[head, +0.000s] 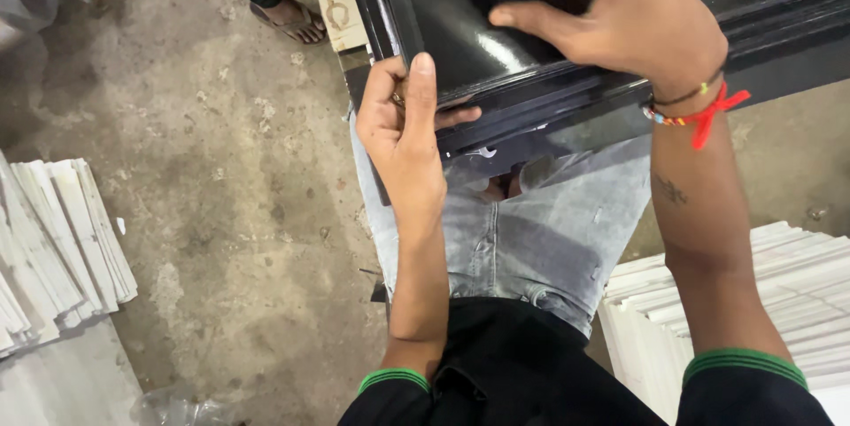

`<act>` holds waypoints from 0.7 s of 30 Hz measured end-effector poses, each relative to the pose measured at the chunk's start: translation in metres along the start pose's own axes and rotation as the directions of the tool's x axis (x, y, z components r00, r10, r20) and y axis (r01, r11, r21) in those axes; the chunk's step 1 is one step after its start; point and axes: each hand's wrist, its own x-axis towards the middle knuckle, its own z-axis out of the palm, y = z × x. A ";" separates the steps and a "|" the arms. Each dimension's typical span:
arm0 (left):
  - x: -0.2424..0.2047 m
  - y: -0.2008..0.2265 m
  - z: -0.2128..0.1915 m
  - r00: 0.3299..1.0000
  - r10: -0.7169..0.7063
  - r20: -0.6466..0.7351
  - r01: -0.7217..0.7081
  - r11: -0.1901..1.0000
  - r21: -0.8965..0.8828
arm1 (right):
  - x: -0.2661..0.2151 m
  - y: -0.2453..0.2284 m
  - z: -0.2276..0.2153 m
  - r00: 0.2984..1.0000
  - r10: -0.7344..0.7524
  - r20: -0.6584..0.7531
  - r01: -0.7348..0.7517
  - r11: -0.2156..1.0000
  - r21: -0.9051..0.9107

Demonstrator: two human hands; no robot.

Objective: The person peels a protective plastic film off a black rectangular panel using both hands. They carefully lift the film from the edge and pull it away from the surface, smoothing it down as they remove it.

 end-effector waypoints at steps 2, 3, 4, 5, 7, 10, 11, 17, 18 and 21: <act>0.001 -0.001 0.002 1.000 0.016 -0.021 -0.016 1.000 -0.004 | -0.003 -0.001 -0.003 0.999 -0.032 -0.015 0.034 0.991 0.129; 0.002 -0.002 0.003 0.999 0.024 -0.032 -0.024 1.000 -0.006 | -0.003 -0.001 -0.005 0.999 -0.038 -0.018 0.040 0.984 0.175; 0.004 -0.002 0.005 0.998 0.020 -0.066 -0.020 1.000 0.011 | -0.003 -0.001 -0.008 0.999 -0.042 -0.021 0.045 0.977 0.210; 0.005 -0.003 0.007 0.995 0.018 -0.101 -0.015 1.000 0.028 | -0.002 -0.001 -0.011 0.999 -0.045 -0.025 0.050 0.968 0.245; 0.007 -0.004 0.010 0.991 0.027 -0.129 -0.022 0.999 0.040 | 0.005 -0.002 -0.012 0.998 -0.050 -0.030 0.057 0.952 0.299; 0.005 -0.005 0.008 0.992 0.037 -0.117 -0.033 0.999 0.035 | 0.010 -0.006 -0.014 0.995 -0.100 -0.024 0.103 0.964 0.244; 0.003 -0.005 0.006 0.993 0.029 -0.111 -0.025 0.999 0.039 | 0.011 -0.007 -0.013 0.995 -0.093 -0.023 0.096 0.961 0.260; -0.005 -0.005 0.006 0.983 0.141 -0.121 -0.116 0.974 0.193 | 0.000 -0.001 -0.010 0.989 -0.126 -0.075 0.140 0.966 0.218; -0.005 -0.005 0.006 0.979 0.141 -0.145 -0.108 0.971 0.215 | -0.002 0.001 -0.007 0.987 -0.130 -0.096 0.148 0.963 0.225; -0.007 -0.002 0.008 0.979 0.105 -0.176 -0.078 0.985 0.153 | -0.006 0.006 0.000 0.985 -0.096 -0.144 0.122 0.976 0.182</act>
